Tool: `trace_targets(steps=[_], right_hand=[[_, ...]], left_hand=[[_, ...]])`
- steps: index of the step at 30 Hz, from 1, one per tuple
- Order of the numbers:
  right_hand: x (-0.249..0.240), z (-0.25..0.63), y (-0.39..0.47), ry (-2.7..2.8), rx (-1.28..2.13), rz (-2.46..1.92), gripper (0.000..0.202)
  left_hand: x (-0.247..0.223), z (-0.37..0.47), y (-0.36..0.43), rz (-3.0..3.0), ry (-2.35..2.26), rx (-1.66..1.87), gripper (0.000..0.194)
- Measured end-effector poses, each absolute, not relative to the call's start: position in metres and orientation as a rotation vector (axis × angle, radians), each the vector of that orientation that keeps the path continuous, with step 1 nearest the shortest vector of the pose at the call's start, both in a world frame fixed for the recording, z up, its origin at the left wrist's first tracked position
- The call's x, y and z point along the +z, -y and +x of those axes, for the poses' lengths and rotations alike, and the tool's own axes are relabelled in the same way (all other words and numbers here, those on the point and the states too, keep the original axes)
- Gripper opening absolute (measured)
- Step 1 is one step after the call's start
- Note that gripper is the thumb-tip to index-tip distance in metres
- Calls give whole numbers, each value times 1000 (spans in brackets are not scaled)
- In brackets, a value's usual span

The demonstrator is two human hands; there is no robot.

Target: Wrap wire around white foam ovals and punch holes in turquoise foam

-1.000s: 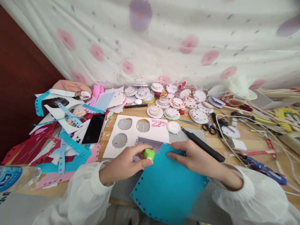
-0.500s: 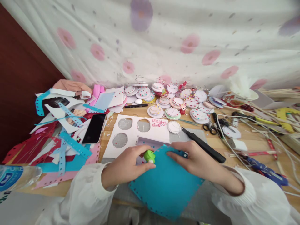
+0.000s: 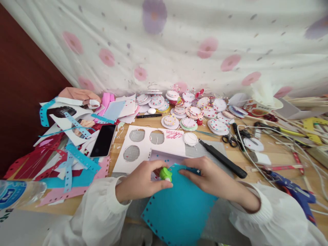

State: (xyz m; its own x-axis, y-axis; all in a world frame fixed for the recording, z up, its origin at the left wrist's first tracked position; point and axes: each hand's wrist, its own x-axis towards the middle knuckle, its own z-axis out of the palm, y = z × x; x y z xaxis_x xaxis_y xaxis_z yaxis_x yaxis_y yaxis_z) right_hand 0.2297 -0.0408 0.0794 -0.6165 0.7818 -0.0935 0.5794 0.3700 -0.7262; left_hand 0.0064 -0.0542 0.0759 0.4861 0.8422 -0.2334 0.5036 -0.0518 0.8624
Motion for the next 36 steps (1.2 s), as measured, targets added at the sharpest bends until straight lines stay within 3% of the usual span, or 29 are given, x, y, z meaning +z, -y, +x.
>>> trace_targets(steps=[14,36], right_hand=[[79,233,39,2357,1091,-1215,21],[79,233,37,2325,1130,-1176,19]], left_hand=[[71,4,52,1604,-1023,441,47],[75,3,47,1740,-1051,373,37]])
